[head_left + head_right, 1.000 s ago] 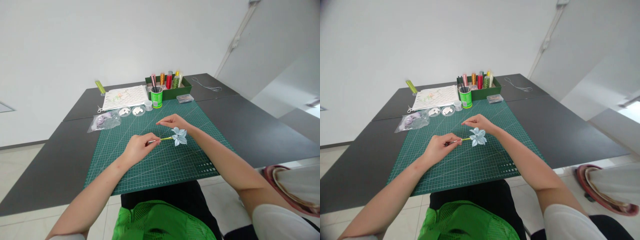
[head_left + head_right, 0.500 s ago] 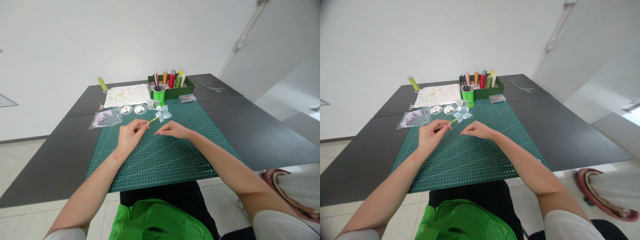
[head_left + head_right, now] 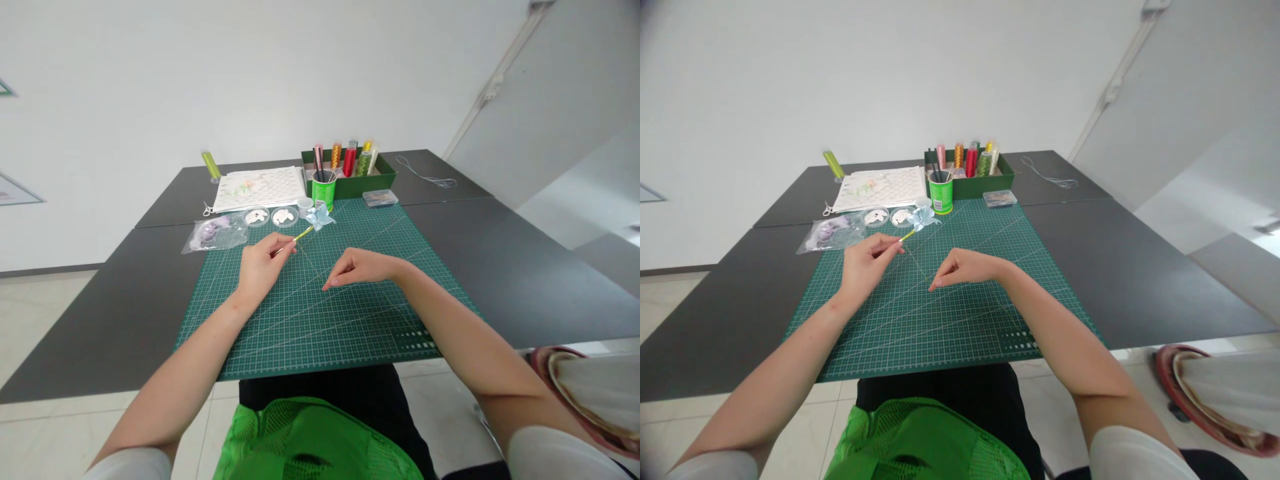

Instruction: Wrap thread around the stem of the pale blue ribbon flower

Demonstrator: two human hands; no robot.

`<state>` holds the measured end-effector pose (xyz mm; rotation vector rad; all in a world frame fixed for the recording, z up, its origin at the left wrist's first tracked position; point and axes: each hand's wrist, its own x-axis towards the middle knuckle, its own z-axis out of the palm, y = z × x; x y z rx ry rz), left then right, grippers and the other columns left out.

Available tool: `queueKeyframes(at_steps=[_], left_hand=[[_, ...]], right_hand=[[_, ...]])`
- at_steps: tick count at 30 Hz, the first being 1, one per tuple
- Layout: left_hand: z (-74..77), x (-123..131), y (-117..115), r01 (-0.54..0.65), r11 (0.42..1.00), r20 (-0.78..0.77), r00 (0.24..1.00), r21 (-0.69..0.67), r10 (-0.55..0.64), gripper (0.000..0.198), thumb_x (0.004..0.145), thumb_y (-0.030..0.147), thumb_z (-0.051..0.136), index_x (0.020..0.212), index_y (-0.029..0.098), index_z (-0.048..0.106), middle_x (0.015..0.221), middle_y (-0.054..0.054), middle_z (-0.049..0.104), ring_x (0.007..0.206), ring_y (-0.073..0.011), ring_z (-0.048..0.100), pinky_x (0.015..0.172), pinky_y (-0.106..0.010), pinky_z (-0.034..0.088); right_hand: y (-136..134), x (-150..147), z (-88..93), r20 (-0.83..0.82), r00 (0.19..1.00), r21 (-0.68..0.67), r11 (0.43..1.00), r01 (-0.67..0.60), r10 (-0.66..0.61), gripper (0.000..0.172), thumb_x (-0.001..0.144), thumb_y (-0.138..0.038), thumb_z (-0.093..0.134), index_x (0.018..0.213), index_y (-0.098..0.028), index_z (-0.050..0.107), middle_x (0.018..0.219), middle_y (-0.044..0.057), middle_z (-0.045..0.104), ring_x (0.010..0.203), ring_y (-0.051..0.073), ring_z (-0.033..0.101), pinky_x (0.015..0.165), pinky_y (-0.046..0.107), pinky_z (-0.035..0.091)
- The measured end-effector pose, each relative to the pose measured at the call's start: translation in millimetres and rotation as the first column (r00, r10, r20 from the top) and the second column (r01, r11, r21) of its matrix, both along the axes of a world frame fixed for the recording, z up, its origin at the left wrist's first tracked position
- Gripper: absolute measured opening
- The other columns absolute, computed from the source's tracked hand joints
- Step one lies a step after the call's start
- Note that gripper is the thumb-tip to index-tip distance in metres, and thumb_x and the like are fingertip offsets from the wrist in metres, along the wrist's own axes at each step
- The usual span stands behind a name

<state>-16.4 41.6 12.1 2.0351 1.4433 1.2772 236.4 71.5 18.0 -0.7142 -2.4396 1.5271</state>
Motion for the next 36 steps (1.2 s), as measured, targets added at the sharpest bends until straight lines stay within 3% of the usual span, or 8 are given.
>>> queueKeyframes(at_steps=[6,9,12,18,24,29,33,36], left_hand=[[-5.4,-2.7,3.8,0.039,0.998,-0.087,0.995,-0.046,-0.043,0.014,0.093,0.030,0.065,0.094,0.023,0.077,0.084,0.002,0.079,0.075,-0.0157,0.074,0.066,-0.023,0.049],[-7.9,-0.3,1.5,0.093,0.993,-0.208,0.972,-0.071,-0.105,0.015,0.094,0.032,0.064,0.094,0.024,0.077,0.083,0.003,0.079,0.068,-0.0138,0.071,0.062,-0.023,0.046],[-8.3,5.2,-4.2,0.176,0.977,-0.285,0.937,-0.120,-0.204,0.016,0.095,0.031,0.062,0.094,0.025,0.077,0.082,0.004,0.079,0.064,-0.0131,0.069,0.059,-0.023,0.044],[-7.8,15.4,-15.5,0.333,0.929,-0.342,0.864,-0.162,-0.369,0.019,0.097,0.034,0.059,0.096,0.026,0.076,0.081,0.004,0.078,0.059,-0.0131,0.069,0.056,-0.023,0.043],[-5.8,18.7,-21.3,0.402,0.898,-0.342,0.830,-0.179,-0.440,0.018,0.096,0.032,0.060,0.097,0.026,0.076,0.082,0.004,0.079,0.059,-0.0121,0.069,0.054,-0.022,0.043],[-2.7,20.7,-25.2,0.425,0.882,-0.326,0.820,-0.201,-0.470,0.015,0.096,0.028,0.061,0.096,0.027,0.076,0.085,0.005,0.079,0.061,-0.0112,0.069,0.055,-0.021,0.042],[-3.0,20.9,-27.1,0.440,0.876,-0.317,0.817,-0.197,-0.481,0.014,0.095,0.029,0.062,0.095,0.027,0.076,0.081,0.006,0.078,0.058,-0.0102,0.068,0.054,-0.020,0.041],[-3.1,20.4,-28.4,0.441,0.880,-0.313,0.823,-0.175,-0.474,0.017,0.097,0.034,0.060,0.097,0.027,0.076,0.082,0.005,0.078,0.058,-0.0101,0.068,0.054,-0.020,0.042]], right_hand=[[-14.0,1.3,18.6,-0.117,0.993,-0.009,0.999,-0.037,0.036,0.039,0.091,-0.047,0.067,0.107,-0.013,0.080,0.072,0.004,0.073,0.056,0.009,0.049,0.052,0.024,0.033],[-20.9,4.3,29.4,-0.214,0.977,0.046,0.999,0.027,-0.016,0.039,0.092,-0.045,0.067,0.109,-0.012,0.079,0.055,-0.003,0.058,0.050,0.007,0.035,0.049,0.024,0.026],[-24.4,9.1,36.7,-0.256,0.963,0.131,0.984,0.123,-0.087,0.038,0.094,-0.045,0.065,0.109,-0.013,0.079,0.052,-0.005,0.050,0.049,0.006,0.027,0.048,0.025,0.022],[-23.2,15.0,40.0,-0.290,0.923,0.220,0.921,0.321,-0.252,0.038,0.094,-0.049,0.063,0.107,-0.018,0.080,0.061,-0.001,0.061,0.050,0.008,0.038,0.047,0.025,0.024],[-12.3,15.1,31.2,-0.313,0.876,0.254,0.857,0.449,-0.367,0.039,0.091,-0.053,0.064,0.103,-0.020,0.082,0.072,0.003,0.071,0.062,0.013,0.054,0.052,0.025,0.039],[-2.2,13.7,20.9,-0.300,0.868,0.223,0.855,0.468,-0.396,0.037,0.092,-0.050,0.063,0.109,-0.022,0.080,0.095,0.005,0.079,0.069,0.014,0.061,0.059,0.027,0.046],[2.7,11.3,14.6,-0.303,0.863,0.190,0.862,0.470,-0.404,0.031,0.092,-0.045,0.064,0.107,-0.024,0.081,0.108,0.004,0.078,0.093,0.019,0.070,0.079,0.030,0.054],[6.6,10.5,8.7,-0.278,0.865,0.165,0.866,0.472,-0.418,0.030,0.091,-0.045,0.064,0.106,-0.025,0.081,0.111,0.003,0.078,0.099,0.019,0.071,0.085,0.031,0.055]])
